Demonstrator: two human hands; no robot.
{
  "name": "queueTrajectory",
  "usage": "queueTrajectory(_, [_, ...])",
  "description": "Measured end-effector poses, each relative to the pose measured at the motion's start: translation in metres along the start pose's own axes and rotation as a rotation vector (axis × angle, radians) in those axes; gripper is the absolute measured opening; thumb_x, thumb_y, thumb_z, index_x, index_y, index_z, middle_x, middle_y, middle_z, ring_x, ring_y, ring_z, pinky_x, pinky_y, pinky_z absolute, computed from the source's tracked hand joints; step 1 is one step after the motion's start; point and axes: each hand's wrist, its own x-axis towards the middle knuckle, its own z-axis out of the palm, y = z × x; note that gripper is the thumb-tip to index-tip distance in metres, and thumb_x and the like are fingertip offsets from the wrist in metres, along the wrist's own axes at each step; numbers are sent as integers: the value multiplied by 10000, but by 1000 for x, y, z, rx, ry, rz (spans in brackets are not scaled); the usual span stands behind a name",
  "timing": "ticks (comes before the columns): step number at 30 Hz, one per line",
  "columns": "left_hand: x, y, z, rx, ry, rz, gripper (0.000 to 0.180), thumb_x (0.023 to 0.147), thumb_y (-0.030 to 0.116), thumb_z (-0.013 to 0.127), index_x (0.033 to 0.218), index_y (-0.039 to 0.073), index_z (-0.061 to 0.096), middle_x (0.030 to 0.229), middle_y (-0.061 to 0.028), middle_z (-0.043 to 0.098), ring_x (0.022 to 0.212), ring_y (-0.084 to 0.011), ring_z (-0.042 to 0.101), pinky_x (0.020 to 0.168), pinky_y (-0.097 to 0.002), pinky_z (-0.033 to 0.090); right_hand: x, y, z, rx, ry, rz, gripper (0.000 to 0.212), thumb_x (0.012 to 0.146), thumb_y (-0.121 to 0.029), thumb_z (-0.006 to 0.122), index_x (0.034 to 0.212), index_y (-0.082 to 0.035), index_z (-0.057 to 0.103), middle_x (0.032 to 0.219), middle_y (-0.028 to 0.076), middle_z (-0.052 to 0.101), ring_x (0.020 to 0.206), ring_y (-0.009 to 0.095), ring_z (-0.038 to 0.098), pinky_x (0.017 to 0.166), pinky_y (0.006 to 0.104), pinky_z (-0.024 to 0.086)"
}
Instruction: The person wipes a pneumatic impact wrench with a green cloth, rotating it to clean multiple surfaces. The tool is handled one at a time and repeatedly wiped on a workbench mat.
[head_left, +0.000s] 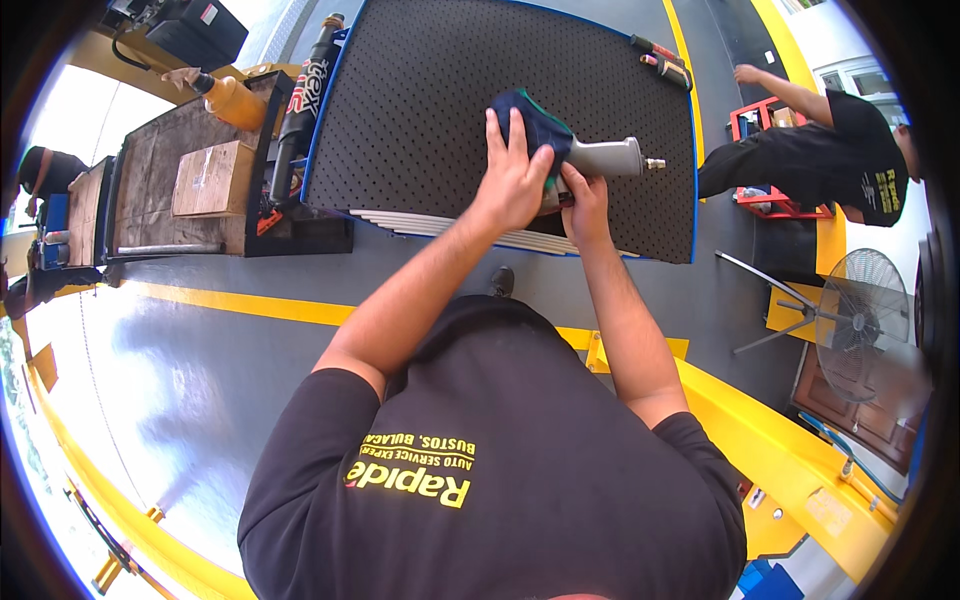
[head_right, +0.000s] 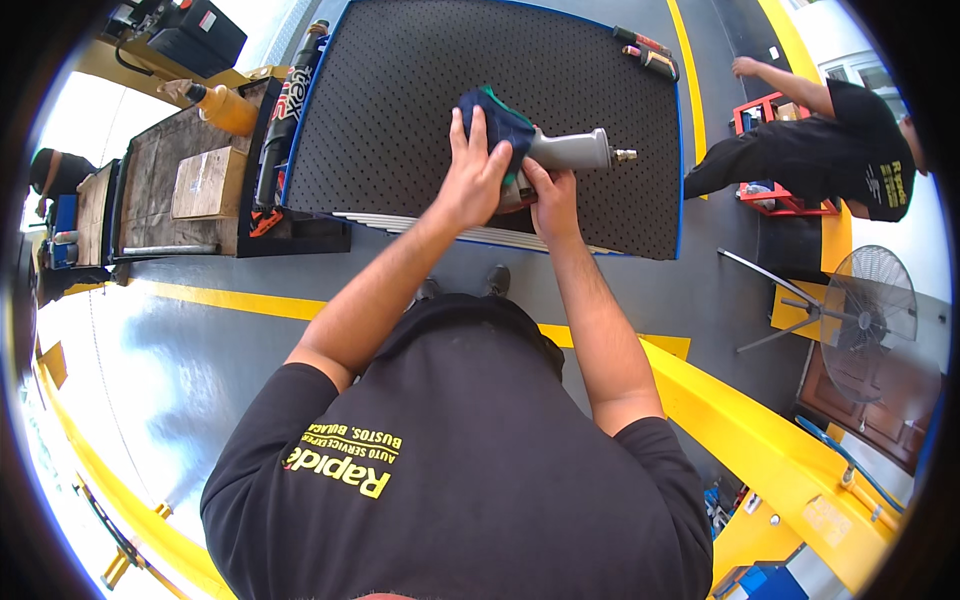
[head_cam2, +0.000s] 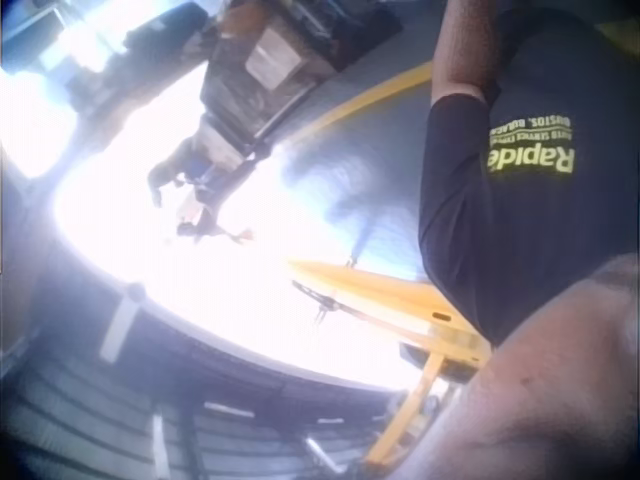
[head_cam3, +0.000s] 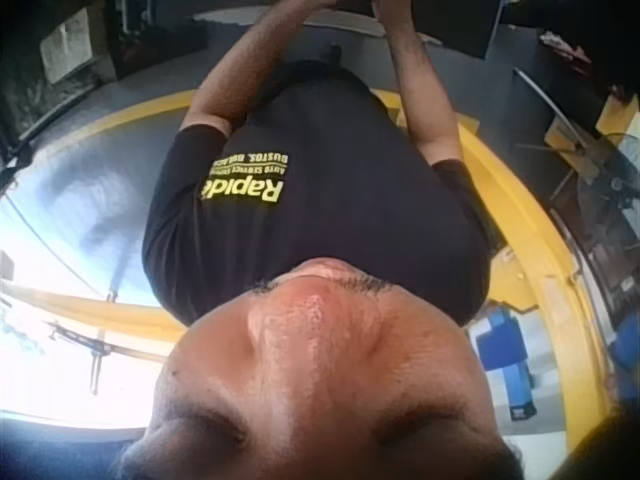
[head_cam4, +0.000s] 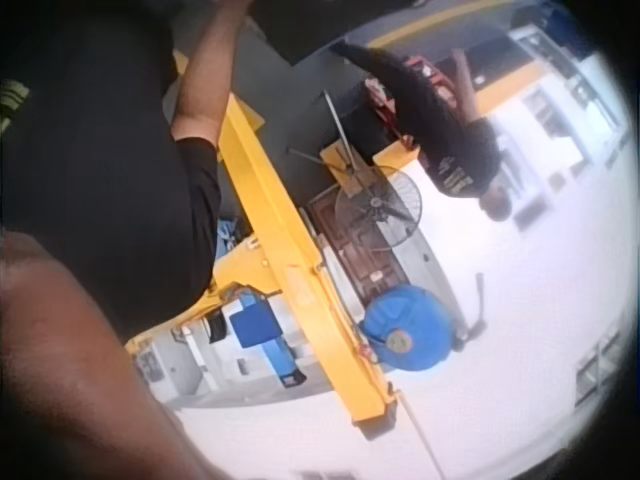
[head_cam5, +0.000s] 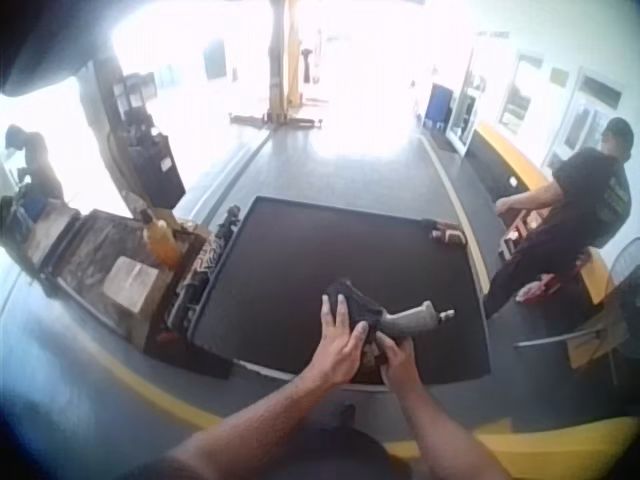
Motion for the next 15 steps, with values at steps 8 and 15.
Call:
queueTrajectory(8, [50, -11, -16, -705, -113, -488, 741, 1045, 266, 501, 1580, -161, 219, 1660, -407, 140, 1595, -477, 89, 1291, -438, 177, 1, 7, -4, 83, 139, 19, 304, 1040, -92, 630, 1323, 13, 586, 1256, 86, 655, 1147, 161, 648, 999, 336, 540])
queueTrajectory(15, [30, -13, -3, -303, -13, 78, 495, 923, 192, 588, 1305, -119, 630, 1578, -427, 327, 1492, -644, 225, 1257, -619, 229, 0, 2, 6, 164, 170, -47, 295, 1041, -125, 646, 1303, 4, 606, 1217, 90, 672, 1120, 179, 669, 996, 348, 552])
